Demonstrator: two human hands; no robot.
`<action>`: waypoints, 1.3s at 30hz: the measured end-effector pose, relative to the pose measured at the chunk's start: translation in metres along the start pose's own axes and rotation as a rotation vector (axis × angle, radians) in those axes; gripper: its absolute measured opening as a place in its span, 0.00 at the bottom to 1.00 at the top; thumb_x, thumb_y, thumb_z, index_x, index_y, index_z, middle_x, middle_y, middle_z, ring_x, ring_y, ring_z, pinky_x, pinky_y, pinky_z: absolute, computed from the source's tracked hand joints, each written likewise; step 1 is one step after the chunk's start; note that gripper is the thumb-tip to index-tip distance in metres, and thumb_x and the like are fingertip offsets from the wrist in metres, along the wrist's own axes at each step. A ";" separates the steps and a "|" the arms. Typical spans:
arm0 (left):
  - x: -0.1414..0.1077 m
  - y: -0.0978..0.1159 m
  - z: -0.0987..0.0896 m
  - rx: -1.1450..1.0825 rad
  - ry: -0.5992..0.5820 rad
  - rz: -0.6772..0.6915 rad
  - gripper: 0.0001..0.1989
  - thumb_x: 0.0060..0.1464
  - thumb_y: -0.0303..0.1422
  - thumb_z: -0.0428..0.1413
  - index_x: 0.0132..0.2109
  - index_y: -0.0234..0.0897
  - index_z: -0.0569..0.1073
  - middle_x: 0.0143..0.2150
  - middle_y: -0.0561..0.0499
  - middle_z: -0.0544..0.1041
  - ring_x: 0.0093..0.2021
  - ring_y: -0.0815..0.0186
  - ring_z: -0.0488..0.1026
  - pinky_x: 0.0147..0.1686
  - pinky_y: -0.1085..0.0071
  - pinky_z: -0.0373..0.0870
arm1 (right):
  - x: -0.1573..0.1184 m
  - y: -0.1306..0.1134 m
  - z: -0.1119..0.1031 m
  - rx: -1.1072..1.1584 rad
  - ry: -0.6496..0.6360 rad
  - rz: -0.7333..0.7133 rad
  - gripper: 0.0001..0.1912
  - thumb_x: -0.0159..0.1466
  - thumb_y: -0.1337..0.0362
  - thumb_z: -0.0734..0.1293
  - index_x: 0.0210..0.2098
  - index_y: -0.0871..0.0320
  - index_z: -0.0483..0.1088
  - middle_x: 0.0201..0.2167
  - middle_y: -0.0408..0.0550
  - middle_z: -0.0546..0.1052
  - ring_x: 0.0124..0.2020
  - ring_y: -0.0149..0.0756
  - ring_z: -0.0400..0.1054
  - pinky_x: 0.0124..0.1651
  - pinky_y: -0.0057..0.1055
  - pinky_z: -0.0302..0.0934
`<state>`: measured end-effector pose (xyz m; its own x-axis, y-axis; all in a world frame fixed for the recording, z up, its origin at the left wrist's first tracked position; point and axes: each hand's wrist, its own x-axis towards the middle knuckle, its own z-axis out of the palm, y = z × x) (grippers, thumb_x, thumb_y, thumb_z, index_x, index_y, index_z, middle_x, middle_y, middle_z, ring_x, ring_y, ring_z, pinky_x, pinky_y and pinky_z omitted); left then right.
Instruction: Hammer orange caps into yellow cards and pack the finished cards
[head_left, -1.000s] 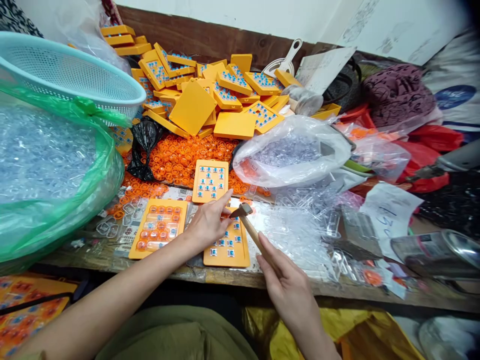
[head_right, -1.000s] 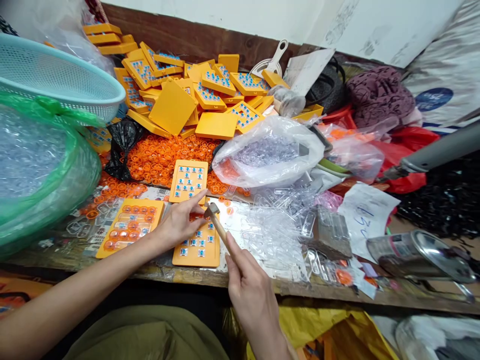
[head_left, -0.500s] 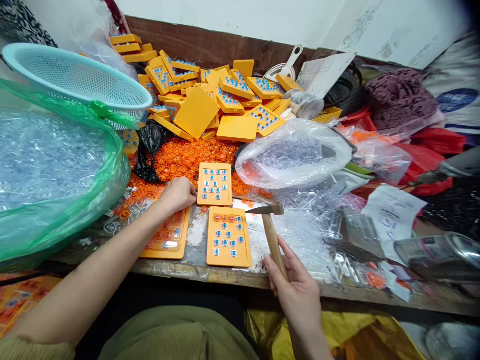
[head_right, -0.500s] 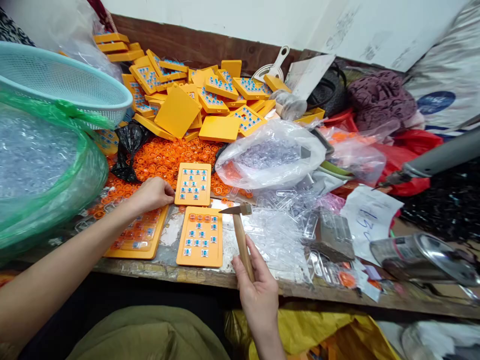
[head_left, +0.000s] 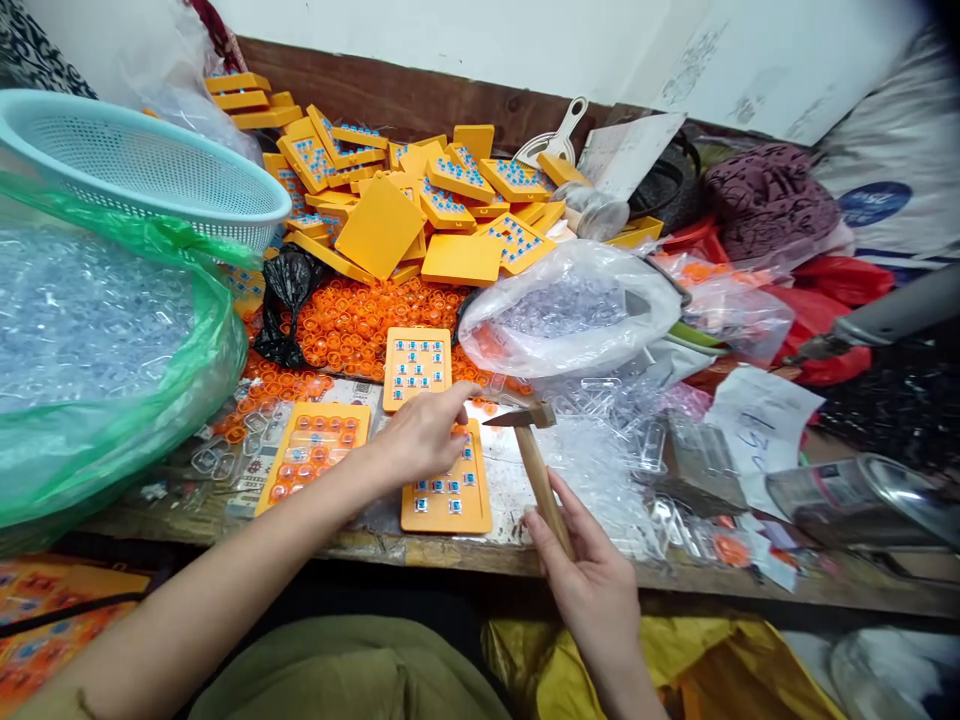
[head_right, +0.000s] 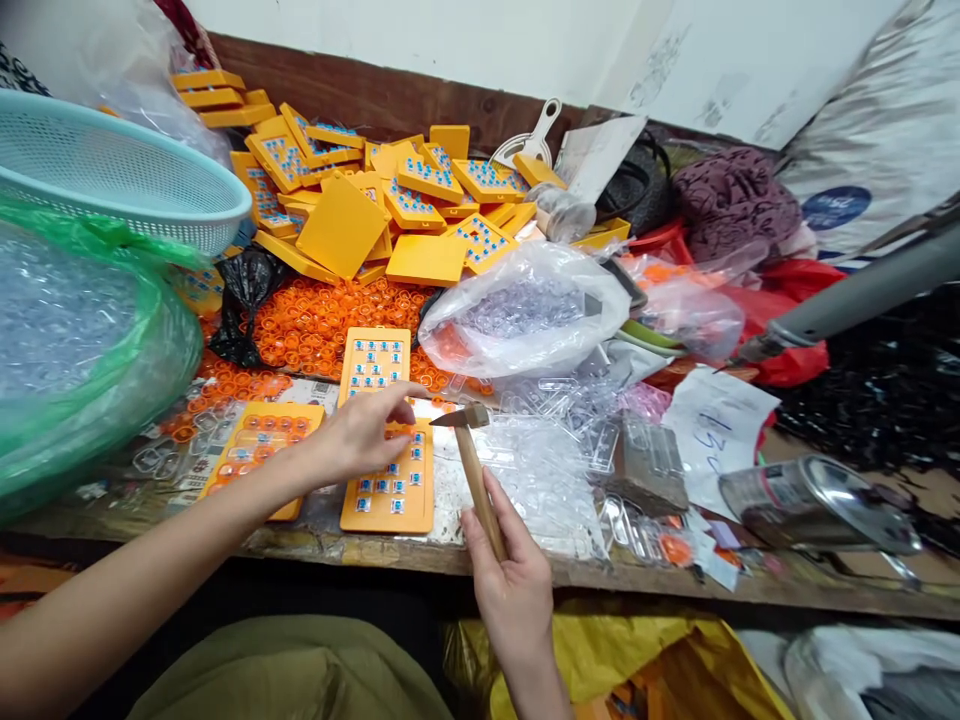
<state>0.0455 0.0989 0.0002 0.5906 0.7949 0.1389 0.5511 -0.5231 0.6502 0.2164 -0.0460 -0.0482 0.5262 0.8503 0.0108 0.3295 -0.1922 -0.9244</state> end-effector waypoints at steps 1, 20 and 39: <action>0.003 0.000 0.009 -0.020 -0.025 0.011 0.25 0.48 0.22 0.54 0.56 0.35 0.65 0.38 0.48 0.78 0.38 0.62 0.76 0.40 0.64 0.72 | 0.000 -0.001 -0.001 -0.018 0.003 -0.039 0.26 0.57 0.54 0.69 0.52 0.56 0.72 0.52 0.49 0.75 0.53 0.46 0.70 0.58 0.42 0.61; 0.006 -0.006 0.035 -0.431 0.068 -0.350 0.30 0.45 0.21 0.58 0.57 0.32 0.64 0.36 0.47 0.81 0.39 0.62 0.78 0.44 0.65 0.72 | 0.002 0.005 -0.003 -0.253 -0.169 -0.250 0.21 0.64 0.60 0.62 0.56 0.51 0.68 0.54 0.48 0.74 0.54 0.42 0.69 0.53 0.34 0.66; -0.007 -0.099 -0.053 0.386 0.265 -0.248 0.13 0.50 0.26 0.53 0.43 0.35 0.77 0.40 0.46 0.80 0.42 0.58 0.76 0.47 0.62 0.71 | -0.001 0.004 0.004 0.050 0.035 0.003 0.29 0.56 0.54 0.70 0.56 0.57 0.69 0.29 0.46 0.79 0.27 0.37 0.73 0.26 0.29 0.69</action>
<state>-0.0445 0.1611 -0.0259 0.2734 0.9335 0.2320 0.8619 -0.3448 0.3719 0.2143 -0.0457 -0.0534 0.5541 0.8322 0.0208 0.2890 -0.1689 -0.9423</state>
